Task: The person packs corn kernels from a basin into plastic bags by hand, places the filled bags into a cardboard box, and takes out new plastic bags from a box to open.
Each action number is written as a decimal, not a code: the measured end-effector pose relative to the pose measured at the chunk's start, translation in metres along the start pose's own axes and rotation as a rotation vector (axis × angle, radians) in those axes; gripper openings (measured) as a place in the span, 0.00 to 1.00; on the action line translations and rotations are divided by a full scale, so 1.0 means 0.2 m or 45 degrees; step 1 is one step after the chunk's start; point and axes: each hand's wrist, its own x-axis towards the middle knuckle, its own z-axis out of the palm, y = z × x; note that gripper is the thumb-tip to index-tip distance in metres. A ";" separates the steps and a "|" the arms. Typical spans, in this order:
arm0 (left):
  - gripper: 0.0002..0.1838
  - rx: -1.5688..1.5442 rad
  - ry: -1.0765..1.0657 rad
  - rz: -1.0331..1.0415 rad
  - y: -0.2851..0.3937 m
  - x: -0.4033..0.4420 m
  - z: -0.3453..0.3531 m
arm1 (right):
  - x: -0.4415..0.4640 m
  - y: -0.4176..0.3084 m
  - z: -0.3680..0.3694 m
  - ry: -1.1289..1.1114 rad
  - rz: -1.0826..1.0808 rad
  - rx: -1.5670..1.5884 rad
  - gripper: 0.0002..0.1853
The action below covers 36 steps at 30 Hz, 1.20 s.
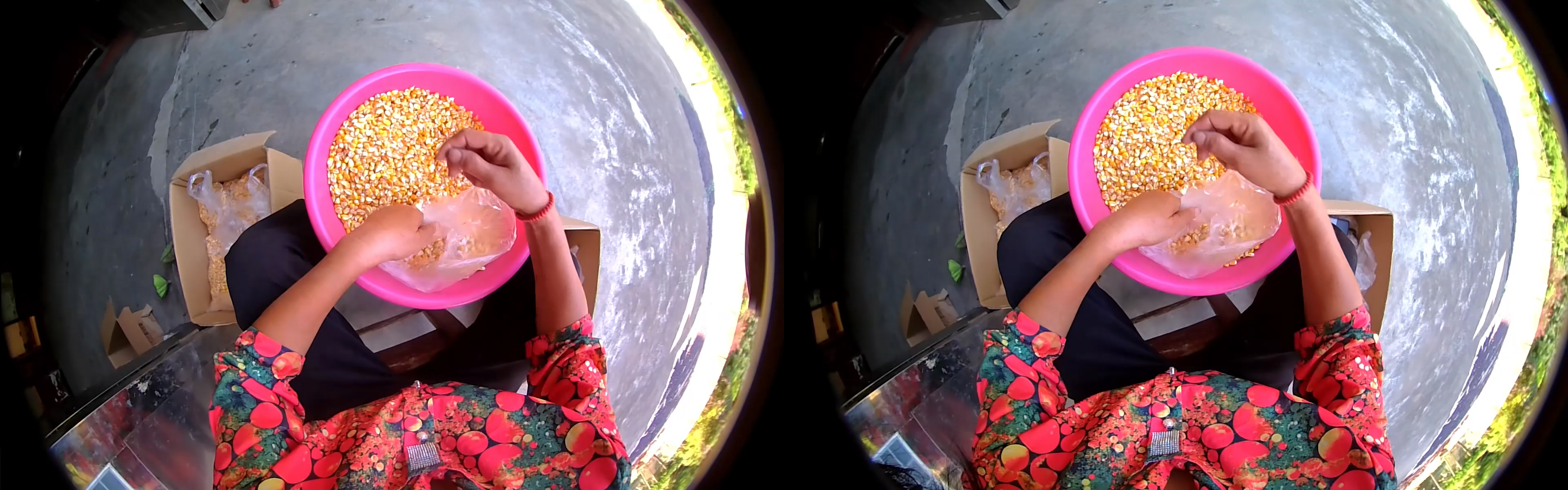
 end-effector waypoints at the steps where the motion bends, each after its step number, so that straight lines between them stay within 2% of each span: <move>1: 0.26 0.001 0.000 0.001 0.01 0.00 0.01 | 0.06 0.05 0.01 0.001 -0.001 -0.001 0.08; 3: 0.24 0.005 0.038 0.120 0.03 0.00 0.04 | 0.14 0.15 0.07 0.108 -0.272 -0.557 0.12; 5: 0.22 0.072 0.057 0.136 0.05 0.01 0.07 | 0.20 0.27 0.14 0.057 -0.259 -0.828 0.16; 6: 0.21 0.138 0.082 0.148 0.05 0.02 0.09 | 0.20 0.33 0.18 0.009 -0.268 -0.970 0.22; 7: 0.21 0.138 0.084 0.149 0.04 0.03 0.11 | 0.19 0.31 0.22 -0.084 -0.182 -1.092 0.22; 10: 0.19 0.218 0.201 0.254 0.04 0.03 0.13 | 0.19 0.41 0.28 -0.175 -0.209 -1.205 0.21; 13: 0.18 0.140 0.047 0.172 0.06 0.02 0.12 | 0.19 0.50 0.26 -0.224 -0.066 -1.259 0.18; 16: 0.17 0.104 0.076 0.144 0.05 0.03 0.10 | 0.21 0.50 0.20 -0.053 0.110 -0.436 0.12; 17: 0.15 -0.069 0.185 0.205 0.04 0.03 0.09 | 0.20 0.47 0.17 -0.053 0.109 -0.437 0.12; 18: 0.14 -0.243 0.293 0.264 0.03 0.04 0.08 | 0.20 0.36 0.14 0.005 0.282 -0.019 0.10; 19: 0.14 -0.244 0.294 0.263 0.02 0.05 0.07 | 0.19 0.29 0.12 0.062 0.451 0.402 0.09; 21: 0.13 -0.327 0.367 0.149 0.00 0.08 0.04 | 0.19 0.24 0.06 0.134 0.355 0.668 0.09; 23: 0.13 -0.363 0.391 0.113 -0.02 0.11 0.01 | 0.17 0.19 0.02 0.209 0.311 0.709 0.11; 25: 0.13 -0.681 0.463 -0.028 -0.03 0.12 -0.03 | 0.13 0.10 0.01 0.241 0.208 0.782 0.11; 26: 0.13 -0.752 0.531 0.077 -0.04 0.12 -0.04 | 0.11 0.07 0.01 0.233 0.129 0.806 0.11; 27: 0.13 -0.753 0.532 0.074 -0.04 0.12 -0.05 | 0.09 0.03 0.02 0.231 0.131 0.807 0.11; 29: 0.11 -1.002 0.505 -0.061 -0.03 0.12 -0.07 | 0.02 -0.05 0.06 0.183 0.115 0.856 0.10; 31: 0.11 -1.075 0.473 -0.061 -0.04 0.11 -0.08 | -0.02 -0.05 0.09 0.006 0.134 0.817 0.11; 33: 0.11 -1.133 0.556 -0.140 -0.05 0.13 -0.09 | -0.04 -0.03 0.10 -0.155 0.196 0.214 0.12; 35: 0.11 -1.080 0.590 -0.083 -0.06 0.13 -0.10 | -0.06 0.08 0.09 -0.240 0.222 0.141 0.10; 36: 0.11 -1.048 0.586 -0.055 -0.04 0.11 -0.12 | -0.06 0.13 0.08 -0.328 -0.040 -0.385 0.09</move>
